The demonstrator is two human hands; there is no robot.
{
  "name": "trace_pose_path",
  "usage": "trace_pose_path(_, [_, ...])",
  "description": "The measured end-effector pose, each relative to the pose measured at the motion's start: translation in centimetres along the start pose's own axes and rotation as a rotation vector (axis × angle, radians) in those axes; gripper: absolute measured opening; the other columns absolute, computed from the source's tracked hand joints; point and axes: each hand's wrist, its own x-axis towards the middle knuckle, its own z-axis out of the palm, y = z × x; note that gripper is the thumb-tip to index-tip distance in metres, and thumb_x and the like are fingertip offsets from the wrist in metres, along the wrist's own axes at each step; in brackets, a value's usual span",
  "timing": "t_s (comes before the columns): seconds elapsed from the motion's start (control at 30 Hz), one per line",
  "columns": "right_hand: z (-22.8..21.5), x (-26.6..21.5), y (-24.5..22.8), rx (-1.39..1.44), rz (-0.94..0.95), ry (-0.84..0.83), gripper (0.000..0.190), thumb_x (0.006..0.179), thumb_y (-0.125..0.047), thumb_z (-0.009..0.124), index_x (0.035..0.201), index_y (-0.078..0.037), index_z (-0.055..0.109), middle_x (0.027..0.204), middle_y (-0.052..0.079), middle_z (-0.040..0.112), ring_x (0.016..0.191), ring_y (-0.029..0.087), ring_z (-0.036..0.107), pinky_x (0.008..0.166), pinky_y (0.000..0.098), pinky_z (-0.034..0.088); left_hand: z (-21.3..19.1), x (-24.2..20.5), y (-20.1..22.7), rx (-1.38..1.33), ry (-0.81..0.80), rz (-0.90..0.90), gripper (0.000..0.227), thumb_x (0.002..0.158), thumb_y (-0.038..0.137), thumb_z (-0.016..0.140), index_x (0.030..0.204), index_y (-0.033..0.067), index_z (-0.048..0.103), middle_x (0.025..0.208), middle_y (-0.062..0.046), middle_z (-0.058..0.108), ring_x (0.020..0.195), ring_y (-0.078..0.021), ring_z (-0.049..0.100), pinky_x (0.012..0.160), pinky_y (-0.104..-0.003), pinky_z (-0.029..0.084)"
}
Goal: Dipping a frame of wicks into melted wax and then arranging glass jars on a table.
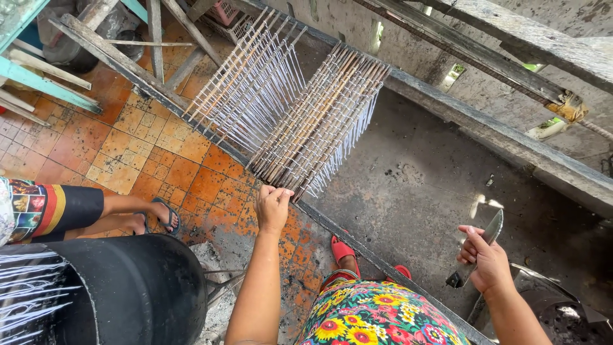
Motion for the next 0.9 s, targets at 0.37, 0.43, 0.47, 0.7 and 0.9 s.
trace_pose_path(0.37, [-1.2, -0.2, 0.2, 0.017, -0.012, 0.002, 0.018, 0.107, -0.022, 0.059, 0.112, -0.007, 0.066, 0.061, -0.006, 0.024, 0.054, 0.008, 0.023, 0.053, 0.0268, 0.024, 0.6, -0.9, 0.6, -0.004, 0.007, 0.031, 0.019, 0.094, 0.033, 0.064, 0.091, 0.0301, 0.082, 0.095, 0.003, 0.051, 0.096, -0.0227, 0.053, 0.093, -0.047, 0.042])
trace_pose_path(0.43, [-1.5, -0.4, 0.1, 0.022, -0.016, 0.002, 0.017, 0.107, -0.023, 0.059, 0.112, -0.008, 0.066, 0.061, -0.006, 0.025, 0.054, 0.008, 0.024, 0.052, 0.0265, 0.024, 0.7, -1.3, 0.8, 0.022, -0.012, 0.022, 0.019, 0.093, 0.033, 0.064, 0.088, 0.0310, 0.081, 0.095, 0.004, 0.051, 0.097, -0.0223, 0.053, 0.093, -0.048, 0.041])
trace_pose_path(0.47, [-1.5, -0.7, 0.0, 0.021, -0.012, 0.009, 0.017, 0.107, -0.023, 0.059, 0.112, -0.008, 0.066, 0.061, -0.006, 0.025, 0.054, 0.008, 0.024, 0.053, 0.0266, 0.025, 0.7, -1.6, 1.1, 0.004, 0.026, 0.067, 0.017, 0.093, 0.031, 0.065, 0.089, 0.0284, 0.081, 0.094, 0.003, 0.051, 0.093, -0.0231, 0.052, 0.090, -0.047, 0.042])
trace_pose_path(0.7, [-3.2, -2.5, -0.7, 0.050, -0.045, 0.028, 0.024, 0.108, -0.024, 0.057, 0.118, -0.003, 0.063, 0.063, -0.005, 0.025, 0.054, 0.008, 0.024, 0.054, 0.0270, 0.024, 0.4, -4.9, 5.2, 0.102, 0.135, 0.171, 0.016, 0.094, 0.028, 0.068, 0.085, 0.0181, 0.077, 0.089, 0.001, 0.049, 0.088, -0.0231, 0.050, 0.090, -0.044, 0.042])
trace_pose_path(0.9, [-6.2, -3.9, -0.5, 0.141, -0.078, 0.015, 0.022, 0.107, -0.021, 0.057, 0.117, -0.002, 0.063, 0.063, -0.004, 0.024, 0.054, 0.009, 0.024, 0.054, 0.0266, 0.025, 2.8, -5.4, 6.2, 0.241, 0.159, 0.212, 0.010, 0.087, 0.024, 0.077, 0.096, 0.0281, 0.080, 0.096, 0.000, 0.053, 0.094, -0.0264, 0.054, 0.083, -0.045, 0.046])
